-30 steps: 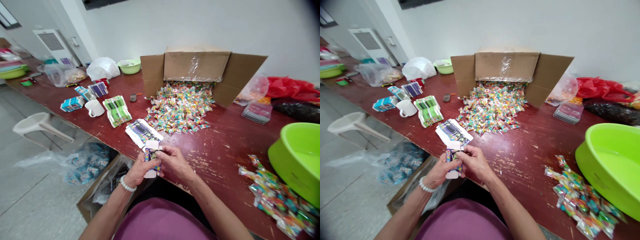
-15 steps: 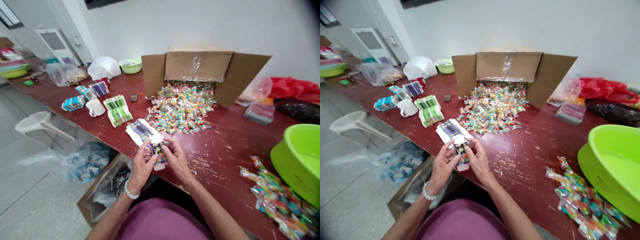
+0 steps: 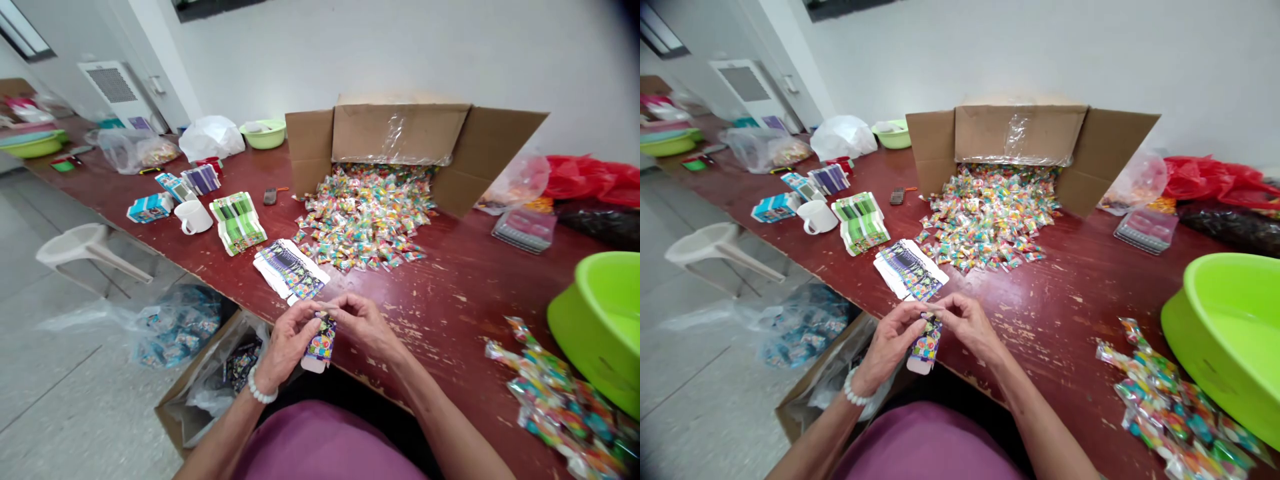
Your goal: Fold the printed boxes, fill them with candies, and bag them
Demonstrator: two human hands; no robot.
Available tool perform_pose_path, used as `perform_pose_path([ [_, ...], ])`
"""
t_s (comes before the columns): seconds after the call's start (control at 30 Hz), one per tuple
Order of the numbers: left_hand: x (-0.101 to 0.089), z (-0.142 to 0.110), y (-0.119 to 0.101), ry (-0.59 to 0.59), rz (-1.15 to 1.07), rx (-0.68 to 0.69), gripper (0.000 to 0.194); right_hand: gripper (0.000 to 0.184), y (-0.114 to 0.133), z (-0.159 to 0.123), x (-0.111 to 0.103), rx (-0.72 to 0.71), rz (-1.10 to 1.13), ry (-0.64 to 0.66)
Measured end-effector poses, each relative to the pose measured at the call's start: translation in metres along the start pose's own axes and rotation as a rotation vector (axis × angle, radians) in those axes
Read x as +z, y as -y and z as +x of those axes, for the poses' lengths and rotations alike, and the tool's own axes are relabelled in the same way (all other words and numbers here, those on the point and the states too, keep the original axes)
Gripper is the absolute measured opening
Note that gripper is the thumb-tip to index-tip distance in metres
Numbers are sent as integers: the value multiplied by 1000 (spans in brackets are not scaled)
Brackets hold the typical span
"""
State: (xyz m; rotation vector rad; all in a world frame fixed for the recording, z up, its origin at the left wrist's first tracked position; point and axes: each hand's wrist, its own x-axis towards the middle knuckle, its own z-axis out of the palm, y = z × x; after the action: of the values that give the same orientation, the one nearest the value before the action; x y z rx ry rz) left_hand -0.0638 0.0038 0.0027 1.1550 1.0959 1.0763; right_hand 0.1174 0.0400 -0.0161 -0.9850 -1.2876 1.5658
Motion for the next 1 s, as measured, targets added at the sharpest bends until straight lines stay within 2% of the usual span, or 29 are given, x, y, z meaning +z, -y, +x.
perform_pose_path([
  [0.1,3,-1,-4,-34,-200,-110,44,25,1,-2,1,-148,-127,-77],
  [0.2,8,-2,-7,72,-301,-280,49,24,4,-3,4,-231,-200,-97],
  [0.27,12,-3,-6,127,-323,-340,52,26,8,-5,6,-212,-240,-17],
  [0.37,16,-2,-3,84,-337,-387,60,30,14,-6,8,-135,-239,41],
  [0.47,16,0,0,57,-332,-439,69,27,15,-5,9,-40,-137,66],
  [0.63,16,3,1,7,-207,-419,77,23,13,3,12,35,-101,74],
  [0.77,16,3,0,-15,-98,-367,78,26,14,7,15,104,16,59],
  [0.83,15,3,0,-25,-58,-350,78,26,15,7,16,73,9,47],
  [1.0,13,1,-1,-26,-105,-312,75,24,21,-2,14,-139,-145,88],
])
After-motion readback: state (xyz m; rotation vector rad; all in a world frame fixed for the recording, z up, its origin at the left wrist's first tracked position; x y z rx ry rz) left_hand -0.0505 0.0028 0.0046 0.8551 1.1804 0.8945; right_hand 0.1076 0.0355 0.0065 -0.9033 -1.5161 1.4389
